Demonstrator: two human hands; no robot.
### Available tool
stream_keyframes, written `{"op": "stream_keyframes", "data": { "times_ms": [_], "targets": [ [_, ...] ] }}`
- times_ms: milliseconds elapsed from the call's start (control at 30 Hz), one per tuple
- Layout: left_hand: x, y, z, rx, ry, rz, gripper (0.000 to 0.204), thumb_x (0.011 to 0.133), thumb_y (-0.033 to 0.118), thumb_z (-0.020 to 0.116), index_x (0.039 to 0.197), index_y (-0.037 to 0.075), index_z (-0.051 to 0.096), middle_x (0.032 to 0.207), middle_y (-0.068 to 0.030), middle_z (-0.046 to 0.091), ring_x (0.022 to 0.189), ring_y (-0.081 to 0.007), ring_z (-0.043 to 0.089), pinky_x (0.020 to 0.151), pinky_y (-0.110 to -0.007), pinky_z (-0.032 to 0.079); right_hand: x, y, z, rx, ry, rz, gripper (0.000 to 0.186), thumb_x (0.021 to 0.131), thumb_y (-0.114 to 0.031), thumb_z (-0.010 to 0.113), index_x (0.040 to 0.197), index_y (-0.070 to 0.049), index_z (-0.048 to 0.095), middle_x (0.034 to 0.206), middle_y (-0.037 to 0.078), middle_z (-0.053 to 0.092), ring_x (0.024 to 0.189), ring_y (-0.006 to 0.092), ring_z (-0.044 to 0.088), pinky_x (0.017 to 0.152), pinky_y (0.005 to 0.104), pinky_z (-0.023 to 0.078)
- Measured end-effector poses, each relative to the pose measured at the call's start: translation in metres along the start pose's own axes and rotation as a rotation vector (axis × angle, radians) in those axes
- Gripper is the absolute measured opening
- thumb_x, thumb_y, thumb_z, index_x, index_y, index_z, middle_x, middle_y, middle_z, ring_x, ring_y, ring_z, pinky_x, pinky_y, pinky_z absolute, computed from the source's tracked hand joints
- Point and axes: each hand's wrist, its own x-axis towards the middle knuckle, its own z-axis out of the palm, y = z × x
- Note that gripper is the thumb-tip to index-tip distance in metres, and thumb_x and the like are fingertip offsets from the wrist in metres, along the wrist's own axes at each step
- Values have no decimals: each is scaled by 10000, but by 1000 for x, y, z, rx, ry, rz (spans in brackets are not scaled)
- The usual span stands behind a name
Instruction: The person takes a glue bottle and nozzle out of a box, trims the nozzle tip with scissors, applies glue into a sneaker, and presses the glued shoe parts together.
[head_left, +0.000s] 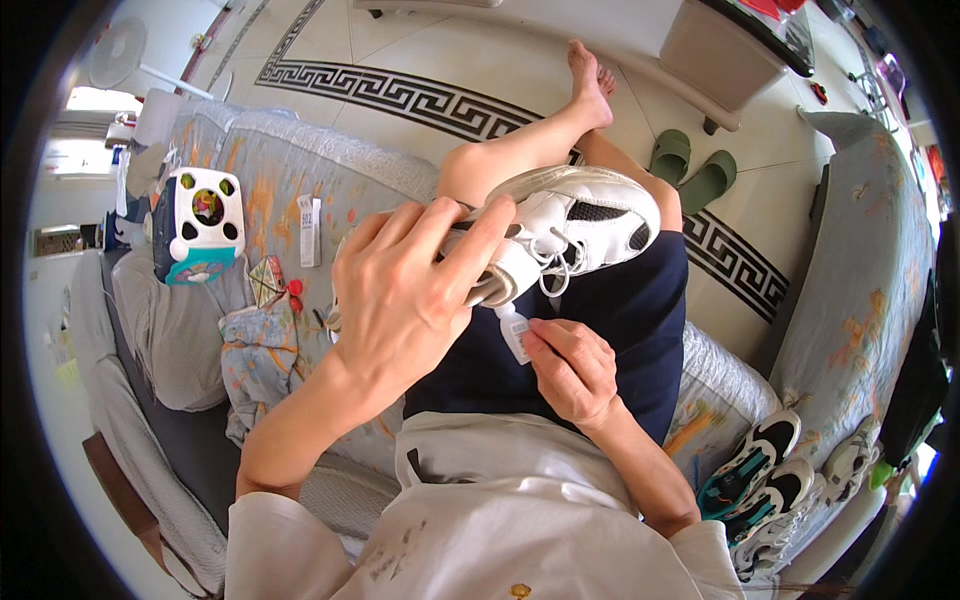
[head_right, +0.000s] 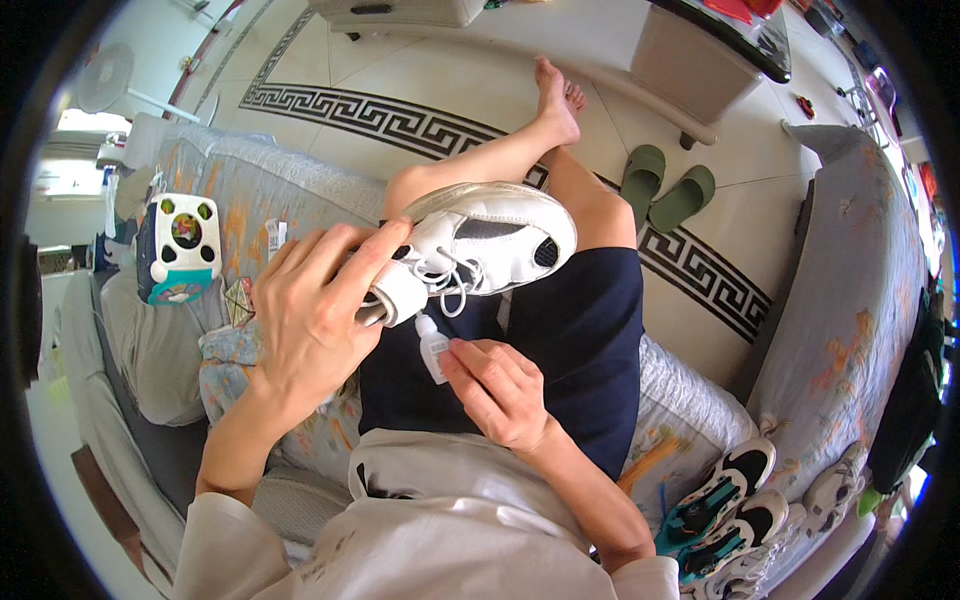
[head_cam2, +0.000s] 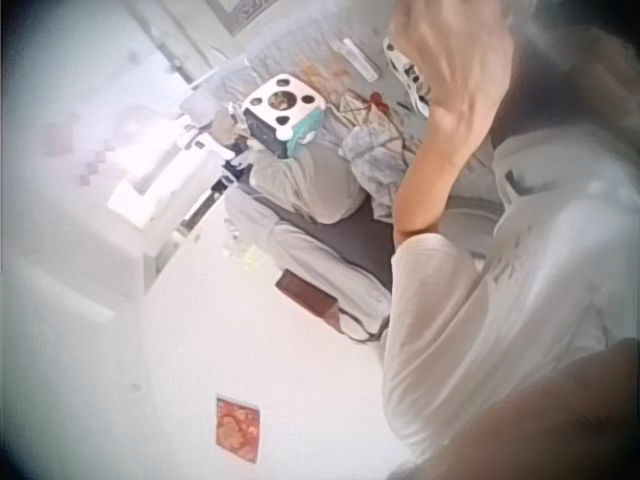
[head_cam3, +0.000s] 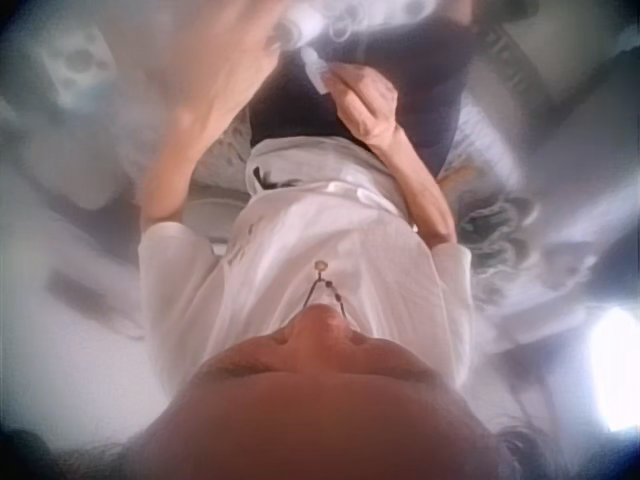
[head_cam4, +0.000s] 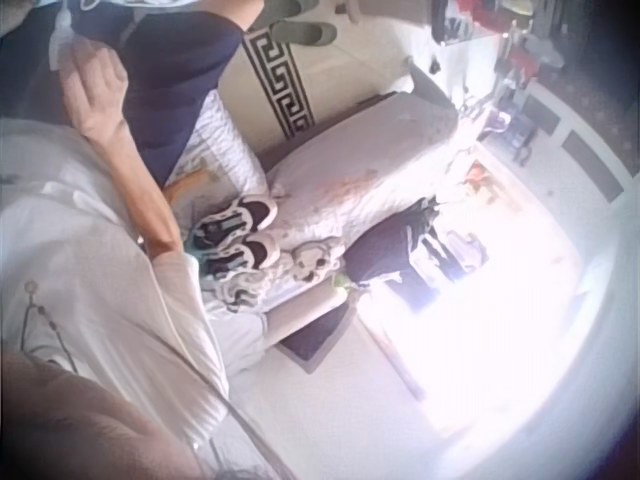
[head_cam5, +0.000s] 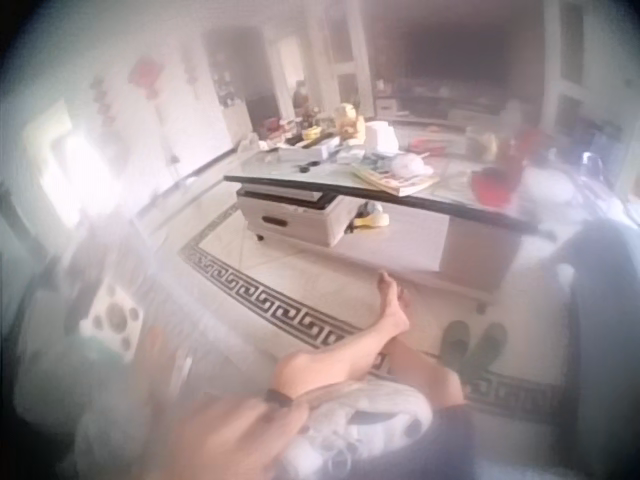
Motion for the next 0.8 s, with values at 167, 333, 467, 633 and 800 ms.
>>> {"op": "stream_keyframes", "data": {
  "times_ms": [167,333,467,633,800],
  "targets": [
    [10,7,-3,27,-30,59,562,557,1,676,1102,136,639,820,-26,592,735,-232,596,639,-361,457,6,-2,-5,-2,94,-31,293,602,35,679,889,69,630,918,172,603,711,251,618,603,327,532],
    [16,15,-5,43,-60,88,559,571,7,672,1114,135,633,825,-28,588,754,-227,595,644,-359,447,2,1,-2,-31,83,68,275,608,29,670,879,63,637,918,149,606,707,234,615,594,314,518],
    [17,17,-3,68,-74,119,573,564,5,680,1120,135,631,837,-27,590,776,-221,595,657,-363,438,1,-1,-5,-28,92,83,271,612,32,669,880,58,640,915,141,606,704,224,613,595,306,516],
    [21,17,-5,106,-101,121,590,550,4,690,1122,135,631,850,-32,593,789,-224,597,684,-364,445,-1,0,-6,-5,120,115,276,602,57,681,875,54,640,894,129,611,696,212,614,586,303,517],
    [28,13,-9,132,-133,119,567,577,37,711,1127,135,610,827,-46,565,766,-233,587,697,-355,461,-2,-4,-10,196,220,388,157,682,83,687,821,37,630,869,144,627,703,223,627,603,286,515]
  ]
}}
